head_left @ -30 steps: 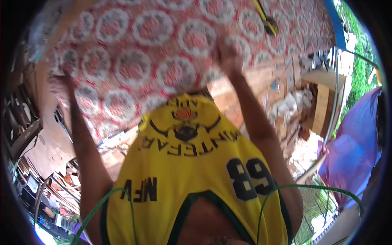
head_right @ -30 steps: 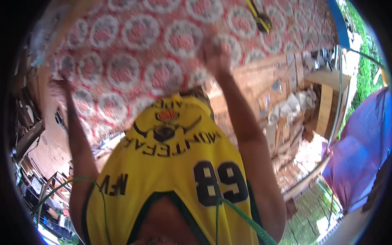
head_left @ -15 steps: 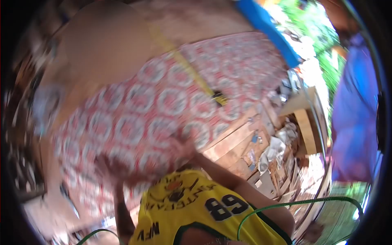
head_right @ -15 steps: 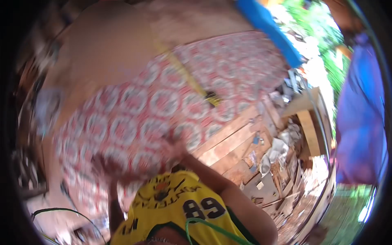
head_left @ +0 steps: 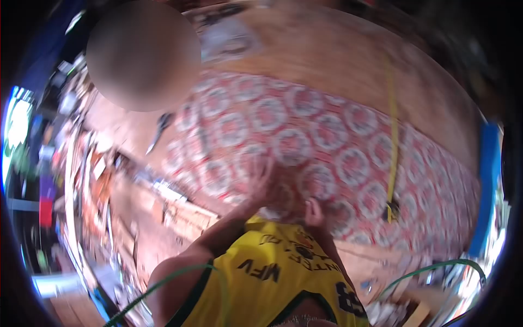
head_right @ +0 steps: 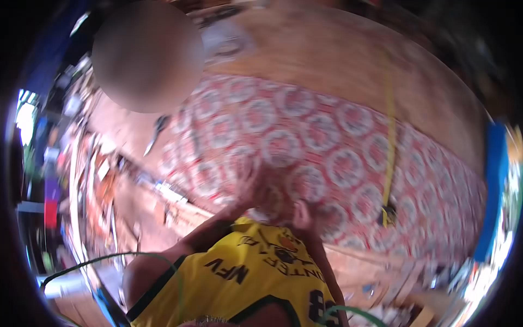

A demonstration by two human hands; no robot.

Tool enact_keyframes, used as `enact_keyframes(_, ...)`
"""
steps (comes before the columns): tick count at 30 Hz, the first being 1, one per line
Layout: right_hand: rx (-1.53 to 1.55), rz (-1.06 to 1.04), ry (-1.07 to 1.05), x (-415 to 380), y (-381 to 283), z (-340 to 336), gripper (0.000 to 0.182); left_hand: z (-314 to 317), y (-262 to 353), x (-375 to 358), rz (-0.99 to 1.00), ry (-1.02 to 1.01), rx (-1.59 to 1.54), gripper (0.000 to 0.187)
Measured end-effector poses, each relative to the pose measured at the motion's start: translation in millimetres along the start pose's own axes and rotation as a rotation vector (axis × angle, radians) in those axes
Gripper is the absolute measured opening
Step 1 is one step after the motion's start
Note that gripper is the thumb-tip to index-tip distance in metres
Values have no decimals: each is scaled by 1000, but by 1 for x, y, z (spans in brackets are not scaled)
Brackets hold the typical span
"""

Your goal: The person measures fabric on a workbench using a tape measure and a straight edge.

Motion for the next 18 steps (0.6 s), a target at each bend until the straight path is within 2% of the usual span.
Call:
enact_keyframes(1, -57, 66, -6, 3, -5, -5, 23, -16, 1, 4, 18, 35, -7, 85)
enact_keyframes(2, -176, -2, 15, 25, -48, -29, 19, -23, -6, -4, -38, 83, -4, 77)
enact_keyframes(5, -219, 43, -41, 35, -50, -33, 14, -41, -33, -10, -159, 196, -7, 61)
enact_keyframes(7, -127, 78, -55, 40, -43, -33, 14, -54, -51, -15, -223, 243, -12, 54)
enact_keyframes(9, 11, 145, 27, 47, -44, -42, 15, -65, -63, -13, -303, 234, -203, 44)
enact_keyframes(10, 3, 72, 146, 57, -60, -51, 15, -67, -69, -10, -246, 264, -238, 39)
enact_keyframes(11, -32, 180, 142, 58, -60, -63, 12, -64, -72, -3, -168, 273, -291, 35)
enact_keyframes(12, -123, 129, 276, 62, -73, -73, 11, -68, -60, 8, -238, 227, -489, 32)
enact_keyframes(13, -81, 277, 371, 65, -95, -93, 11, -80, -44, 18, -325, 146, -668, 30)
enact_keyframes(15, 108, 258, 671, 62, -157, -137, 18, -91, -18, 42, -148, 134, -1007, 28)
enact_keyframes(17, 97, 116, 974, 39, -207, -187, 16, -136, 37, 73, -24, 150, -1111, 27)
enact_keyframes(18, 54, 3, 1107, 21, -236, -208, 17, -157, 55, 83, 110, 281, -1098, 27)
Point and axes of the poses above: each hand's wrist, its own x-axis towards the middle knuckle, its own z-axis out of the palm, y = z × x, the point moved 2 cm from there along x, towards the middle knuckle, and after that the axes turned 1 degree about -x, right-handed, at the moved point
